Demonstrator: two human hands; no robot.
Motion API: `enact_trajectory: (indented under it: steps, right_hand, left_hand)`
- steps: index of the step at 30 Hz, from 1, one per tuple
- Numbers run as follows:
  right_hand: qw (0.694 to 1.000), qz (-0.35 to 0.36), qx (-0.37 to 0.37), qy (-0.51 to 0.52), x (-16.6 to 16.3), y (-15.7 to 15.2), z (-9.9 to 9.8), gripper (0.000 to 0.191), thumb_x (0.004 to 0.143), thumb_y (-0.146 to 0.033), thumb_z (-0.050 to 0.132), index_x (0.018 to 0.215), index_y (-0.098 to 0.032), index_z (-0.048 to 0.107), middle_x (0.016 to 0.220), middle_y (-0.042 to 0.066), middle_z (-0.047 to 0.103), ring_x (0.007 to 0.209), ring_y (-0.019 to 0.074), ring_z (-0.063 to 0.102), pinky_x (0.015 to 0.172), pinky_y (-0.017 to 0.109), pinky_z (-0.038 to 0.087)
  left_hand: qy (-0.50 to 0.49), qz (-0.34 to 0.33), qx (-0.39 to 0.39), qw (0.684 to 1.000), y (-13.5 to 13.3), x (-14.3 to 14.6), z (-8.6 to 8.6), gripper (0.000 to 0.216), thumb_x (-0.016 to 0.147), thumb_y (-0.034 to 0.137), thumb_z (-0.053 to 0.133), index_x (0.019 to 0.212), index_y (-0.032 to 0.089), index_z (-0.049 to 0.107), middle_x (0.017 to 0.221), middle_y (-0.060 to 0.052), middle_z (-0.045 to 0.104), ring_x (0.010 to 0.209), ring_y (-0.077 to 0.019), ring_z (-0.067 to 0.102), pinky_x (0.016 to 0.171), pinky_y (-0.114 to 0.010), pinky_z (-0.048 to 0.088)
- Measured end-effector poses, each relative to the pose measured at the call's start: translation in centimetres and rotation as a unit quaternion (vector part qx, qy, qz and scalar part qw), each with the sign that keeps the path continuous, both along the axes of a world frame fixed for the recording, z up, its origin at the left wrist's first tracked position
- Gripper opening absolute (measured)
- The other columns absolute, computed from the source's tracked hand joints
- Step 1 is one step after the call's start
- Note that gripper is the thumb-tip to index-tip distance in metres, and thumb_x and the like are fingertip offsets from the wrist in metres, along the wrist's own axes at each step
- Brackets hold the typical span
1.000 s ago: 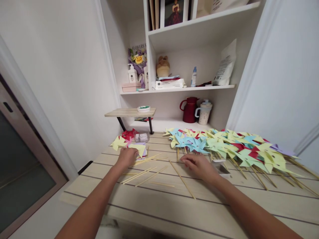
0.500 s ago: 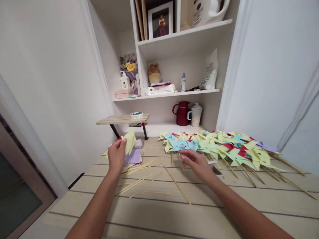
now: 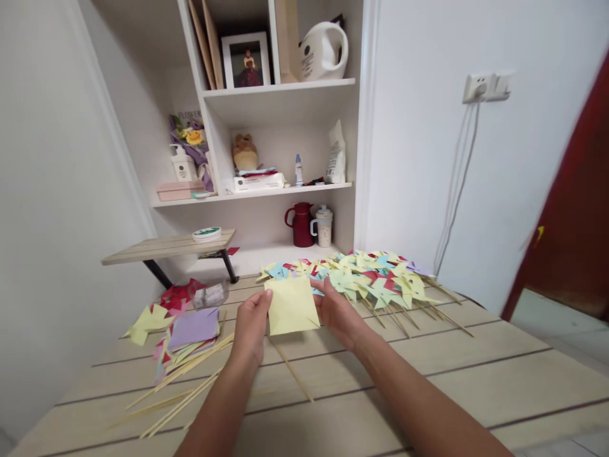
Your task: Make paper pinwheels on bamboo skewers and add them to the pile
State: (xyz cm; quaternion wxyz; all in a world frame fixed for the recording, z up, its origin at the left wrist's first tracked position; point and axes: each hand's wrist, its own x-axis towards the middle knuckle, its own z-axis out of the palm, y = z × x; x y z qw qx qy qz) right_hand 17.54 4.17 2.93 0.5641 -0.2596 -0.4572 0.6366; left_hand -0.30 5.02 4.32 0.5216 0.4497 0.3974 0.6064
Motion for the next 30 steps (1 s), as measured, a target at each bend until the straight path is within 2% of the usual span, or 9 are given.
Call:
enact_trajectory:
  steps: [3, 5, 9, 15, 24, 30]
  right_hand:
    - [0.999, -0.034, -0.002, -0.034, -0.3, -0.3, 0.3, 0.049, 0.067, -0.047, 0.084, 0.106, -0.022, 0.066, 0.092, 0.005, 0.078, 0.081, 0.0234, 0.072, 0.078, 0.034, 0.052]
    - [0.997, -0.047, -0.014, -0.052, -0.5, -0.4, 0.3, 0.043, 0.059, -0.035, 0.089, 0.092, -0.019, 0.068, 0.082, 0.005, 0.077, 0.072, 0.0219, 0.071, 0.074, 0.033, 0.052]
    - [0.994, -0.090, -0.042, -0.050, -0.6, -0.1, 0.0, 0.031, 0.061, -0.038, 0.087, 0.075, -0.017, 0.068, 0.070, 0.004, 0.074, 0.063, 0.0189, 0.067, 0.063, 0.031, 0.052]
    - [0.995, -0.087, -0.045, -0.028, 0.3, 0.3, -0.5, 0.032, 0.062, -0.039, 0.086, 0.075, -0.018, 0.066, 0.073, 0.004, 0.075, 0.064, 0.0181, 0.067, 0.063, 0.030, 0.053]
    - [0.991, -0.120, -0.056, -0.036, 0.7, 0.2, -0.1, 0.033, 0.060, -0.039, 0.086, 0.075, -0.017, 0.066, 0.069, 0.004, 0.074, 0.060, 0.0176, 0.065, 0.060, 0.030, 0.051]
    - [0.989, -0.126, -0.030, -0.074, 0.5, 0.0, 0.0, 0.028, 0.062, -0.038, 0.083, 0.072, -0.019, 0.065, 0.066, 0.002, 0.071, 0.058, 0.0171, 0.063, 0.058, 0.030, 0.049]
  left_hand:
    - [0.011, -0.024, 0.006, 1.000, -0.1, 0.5, -1.1, 0.043, 0.067, 0.048, 0.079, 0.092, 0.014, 0.075, 0.082, -0.008, 0.076, 0.076, -0.0244, 0.070, 0.070, -0.032, 0.052]
    - [0.010, -0.038, 0.012, 0.999, -0.2, 0.5, -2.0, 0.042, 0.070, 0.048, 0.078, 0.094, 0.014, 0.075, 0.085, -0.008, 0.076, 0.078, -0.0241, 0.070, 0.070, -0.031, 0.051]
    - [-0.012, -0.044, 0.022, 0.999, -0.1, 0.1, -3.4, 0.047, 0.075, 0.056, 0.072, 0.096, 0.014, 0.075, 0.088, -0.010, 0.077, 0.079, -0.0226, 0.069, 0.074, -0.031, 0.051]
    - [-0.037, -0.060, 0.023, 0.997, 0.1, -0.3, -3.9, 0.059, 0.078, 0.069, 0.061, 0.085, 0.011, 0.073, 0.084, -0.014, 0.075, 0.075, -0.0205, 0.068, 0.073, -0.031, 0.050]
    - [-0.036, -0.118, 0.046, 0.991, -0.1, 0.2, -4.5, 0.051, 0.081, 0.062, 0.063, 0.082, 0.012, 0.072, 0.083, -0.011, 0.076, 0.078, -0.0215, 0.070, 0.075, -0.031, 0.050]
    - [-0.035, -0.171, 0.045, 0.984, -0.4, 0.5, -4.7, 0.048, 0.082, 0.056, 0.067, 0.098, 0.012, 0.074, 0.096, -0.014, 0.077, 0.095, -0.0268, 0.070, 0.090, -0.038, 0.049]
